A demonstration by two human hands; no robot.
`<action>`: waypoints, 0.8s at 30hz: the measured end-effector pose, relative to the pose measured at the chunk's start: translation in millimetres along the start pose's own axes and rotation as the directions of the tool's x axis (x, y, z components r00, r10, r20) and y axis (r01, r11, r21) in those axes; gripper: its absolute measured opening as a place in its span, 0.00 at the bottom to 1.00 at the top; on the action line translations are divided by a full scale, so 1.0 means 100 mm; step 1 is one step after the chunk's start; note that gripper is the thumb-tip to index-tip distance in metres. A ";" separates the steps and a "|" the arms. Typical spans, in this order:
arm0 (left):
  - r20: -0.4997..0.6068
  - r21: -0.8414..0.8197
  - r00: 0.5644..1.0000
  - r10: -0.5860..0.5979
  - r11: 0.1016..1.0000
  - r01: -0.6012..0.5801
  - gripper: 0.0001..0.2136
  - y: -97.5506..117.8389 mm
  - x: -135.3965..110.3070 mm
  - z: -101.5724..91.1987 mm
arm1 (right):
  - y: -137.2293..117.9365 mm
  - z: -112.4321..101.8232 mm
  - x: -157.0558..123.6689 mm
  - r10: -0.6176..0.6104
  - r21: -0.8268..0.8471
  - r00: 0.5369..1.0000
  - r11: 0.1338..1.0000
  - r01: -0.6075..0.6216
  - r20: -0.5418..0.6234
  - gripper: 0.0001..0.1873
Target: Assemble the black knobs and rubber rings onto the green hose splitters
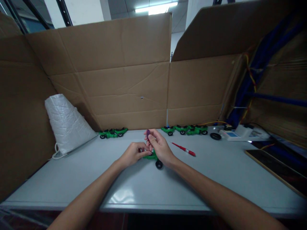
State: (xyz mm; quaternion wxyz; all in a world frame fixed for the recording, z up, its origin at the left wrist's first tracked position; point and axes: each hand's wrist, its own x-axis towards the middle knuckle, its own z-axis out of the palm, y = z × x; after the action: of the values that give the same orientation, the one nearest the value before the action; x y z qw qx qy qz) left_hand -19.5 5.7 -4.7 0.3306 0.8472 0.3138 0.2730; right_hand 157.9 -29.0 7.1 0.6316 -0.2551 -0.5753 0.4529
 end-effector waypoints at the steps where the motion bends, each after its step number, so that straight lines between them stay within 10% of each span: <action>1: -0.005 -0.005 1.000 -0.003 1.000 0.003 0.15 -0.01 0.00 0.00 | 0.01 0.00 0.00 -0.001 0.010 1.000 1.000 0.001 -0.003 0.19; 24: 0.011 -0.052 1.000 -0.010 0.999 0.011 0.17 0.02 0.00 0.00 | 0.03 -0.04 0.04 0.012 0.013 0.997 1.000 -0.013 0.078 0.20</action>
State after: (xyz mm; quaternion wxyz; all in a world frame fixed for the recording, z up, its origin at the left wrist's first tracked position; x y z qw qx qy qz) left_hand -18.8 5.1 -3.3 0.3558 0.8380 0.3093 0.2748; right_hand 160.4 -23.5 5.6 0.6076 -0.2366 -0.5946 0.4704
